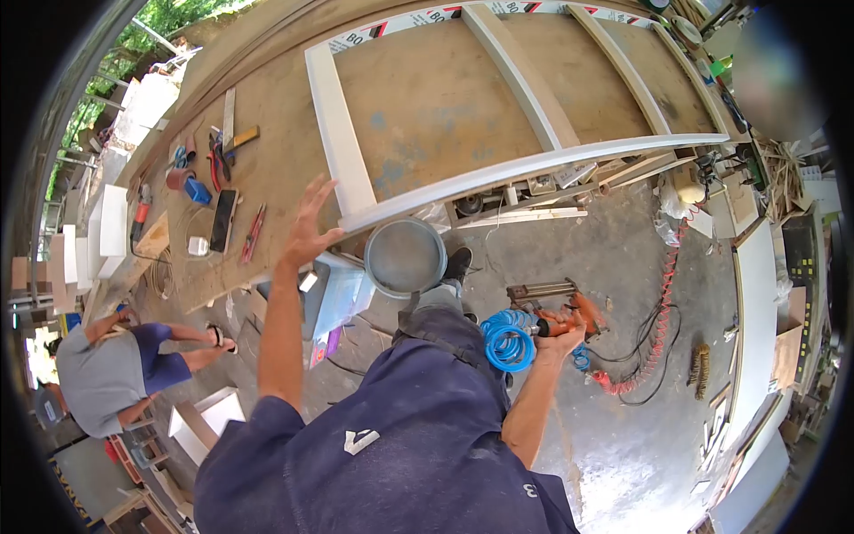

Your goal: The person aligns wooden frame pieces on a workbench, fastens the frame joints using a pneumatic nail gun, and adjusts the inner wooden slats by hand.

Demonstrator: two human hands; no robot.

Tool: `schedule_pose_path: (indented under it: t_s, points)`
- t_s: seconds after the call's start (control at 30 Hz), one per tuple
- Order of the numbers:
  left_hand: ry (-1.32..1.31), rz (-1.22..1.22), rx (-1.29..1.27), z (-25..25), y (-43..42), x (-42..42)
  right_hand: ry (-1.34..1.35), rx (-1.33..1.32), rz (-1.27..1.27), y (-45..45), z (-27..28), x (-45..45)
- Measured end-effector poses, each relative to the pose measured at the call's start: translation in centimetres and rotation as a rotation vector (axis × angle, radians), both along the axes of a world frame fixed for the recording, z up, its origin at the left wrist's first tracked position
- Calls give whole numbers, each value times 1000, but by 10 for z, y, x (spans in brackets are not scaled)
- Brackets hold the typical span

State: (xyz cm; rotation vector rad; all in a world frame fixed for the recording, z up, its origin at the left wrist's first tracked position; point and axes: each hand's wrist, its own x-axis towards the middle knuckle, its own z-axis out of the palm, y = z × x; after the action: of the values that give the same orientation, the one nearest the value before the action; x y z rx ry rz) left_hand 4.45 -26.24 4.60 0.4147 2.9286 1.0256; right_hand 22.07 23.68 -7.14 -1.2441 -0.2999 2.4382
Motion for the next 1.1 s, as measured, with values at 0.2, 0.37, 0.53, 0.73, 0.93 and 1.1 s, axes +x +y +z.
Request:
schedule_pose_path:
  t_s: [0.2, 0.37, 0.53, 0.73, 0.93, 1.1]
  points:
    - [-19, -415, -633, 47, 30, -33, -8, -52, 52, -15, -14, 37]
    - [-62, -728, -886, 42, 38, -76, -65, -18, 22, -36, 8, 51]
    - [18, -856, -817, 37, 24, -79, -2, -72, -121, -36, -2, 79]
    - [30, -873, -773, 33, 19, -79, -30, -87, -290, -46, 3, 87]
    - [199, -969, -656, 11, 4, -91, 1, -37, -280, -90, 13, 60]
    - [238, -1027, -506, 6, 6, -97, -13, -62, -188, -166, 40, 28]
